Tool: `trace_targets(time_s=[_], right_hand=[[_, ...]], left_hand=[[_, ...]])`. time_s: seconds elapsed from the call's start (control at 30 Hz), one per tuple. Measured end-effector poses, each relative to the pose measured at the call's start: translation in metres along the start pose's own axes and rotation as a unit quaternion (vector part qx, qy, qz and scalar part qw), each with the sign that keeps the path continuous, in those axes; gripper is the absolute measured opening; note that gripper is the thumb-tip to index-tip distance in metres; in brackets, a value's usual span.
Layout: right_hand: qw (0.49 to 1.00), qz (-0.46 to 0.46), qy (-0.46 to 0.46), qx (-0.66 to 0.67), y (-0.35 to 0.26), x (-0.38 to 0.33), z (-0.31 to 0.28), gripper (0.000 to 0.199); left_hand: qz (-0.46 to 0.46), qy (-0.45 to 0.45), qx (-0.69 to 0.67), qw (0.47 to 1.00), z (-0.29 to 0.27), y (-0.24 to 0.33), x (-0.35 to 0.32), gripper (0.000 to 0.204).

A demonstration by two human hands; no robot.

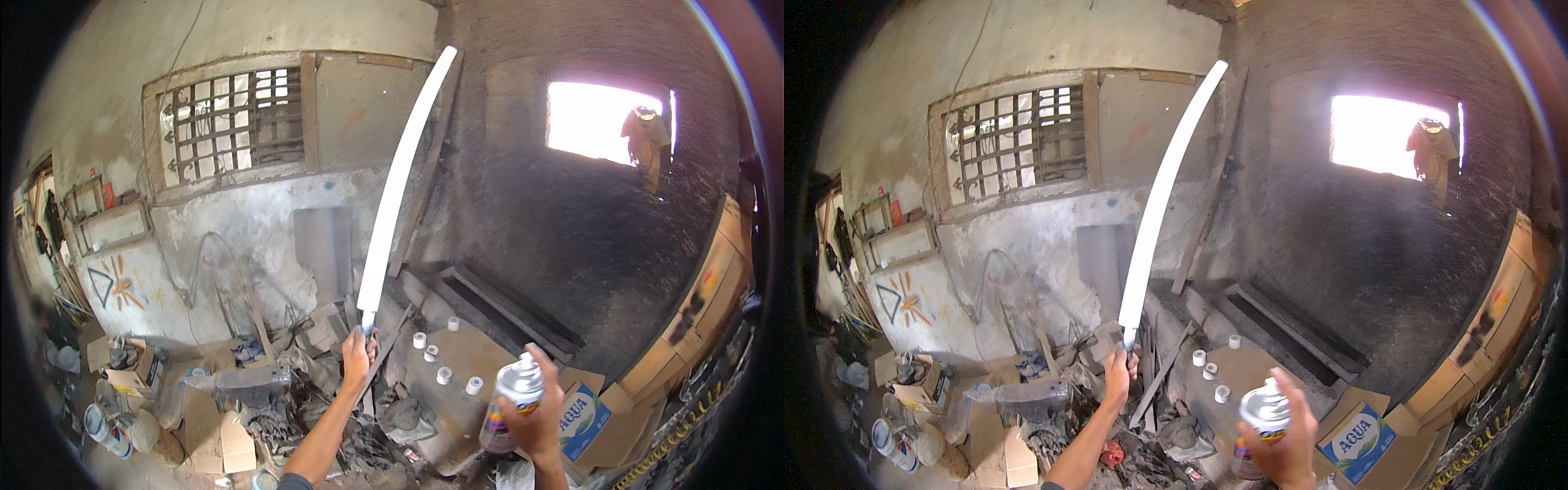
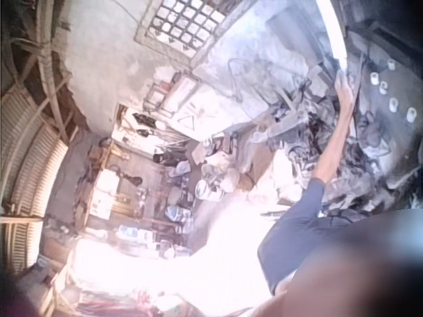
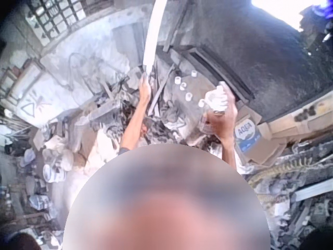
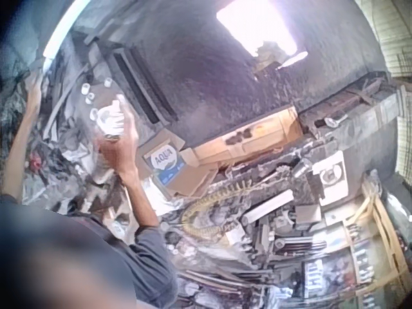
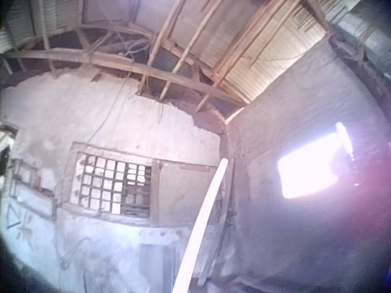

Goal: The person opens a paint can with a screwdriver, then retrieves a long curved sword from a rack. They attach a strap to the sword and spray-paint it white with a spray can, rotating the blade to cover both sides. The person finishes by walking toward the doorway with the painted sword.

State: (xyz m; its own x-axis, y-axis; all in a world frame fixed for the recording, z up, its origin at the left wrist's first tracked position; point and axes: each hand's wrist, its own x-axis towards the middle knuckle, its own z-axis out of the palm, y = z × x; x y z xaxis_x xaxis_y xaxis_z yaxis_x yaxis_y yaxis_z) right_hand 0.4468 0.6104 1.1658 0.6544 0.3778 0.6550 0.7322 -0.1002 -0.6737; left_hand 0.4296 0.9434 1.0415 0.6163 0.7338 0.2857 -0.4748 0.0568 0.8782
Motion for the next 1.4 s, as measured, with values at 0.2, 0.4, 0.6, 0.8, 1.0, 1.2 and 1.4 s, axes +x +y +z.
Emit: trace_targets(time_s=[0.2,0.4,0.6,0.8,1.0,1.2,1.4], right_hand=[[0.974,-0.145,-0.172,0.012,-0.011,0.049,0.015,0.065],[0.977,-0.211,-0.012,0.004,-0.049,0.173,-0.024,0.053],[0.959,-0.253,0.126,0.015,-0.089,0.285,-0.093,0.059],[0.901,-0.289,0.312,-0.088,-0.111,0.352,-0.134,0.075],[0.955,-0.253,0.141,-0.062,-0.090,0.290,-0.074,0.061],[0.916,-0.368,0.066,-0.149,-0.044,0.153,-0.002,0.058],[0.915,-0.316,-0.180,-0.173,-0.023,0.041,0.025,0.062]], left_hand=[[-0.013,0.011,-0.014,1.000,-0.014,-0.033,-0.017,0.033],[0.034,0.055,0.010,0.998,-0.043,-0.068,-0.061,0.034],[0.088,0.180,0.132,0.971,-0.112,-0.150,-0.097,0.032],[0.025,0.155,0.107,0.982,-0.153,-0.175,-0.131,0.033],[0.075,0.220,0.042,0.972,-0.138,-0.172,-0.138,0.037],[0.038,0.135,0.082,0.987,-0.137,-0.169,-0.112,0.040],[-0.035,-0.011,-0.026,0.999,-0.083,-0.105,-0.095,0.024]])
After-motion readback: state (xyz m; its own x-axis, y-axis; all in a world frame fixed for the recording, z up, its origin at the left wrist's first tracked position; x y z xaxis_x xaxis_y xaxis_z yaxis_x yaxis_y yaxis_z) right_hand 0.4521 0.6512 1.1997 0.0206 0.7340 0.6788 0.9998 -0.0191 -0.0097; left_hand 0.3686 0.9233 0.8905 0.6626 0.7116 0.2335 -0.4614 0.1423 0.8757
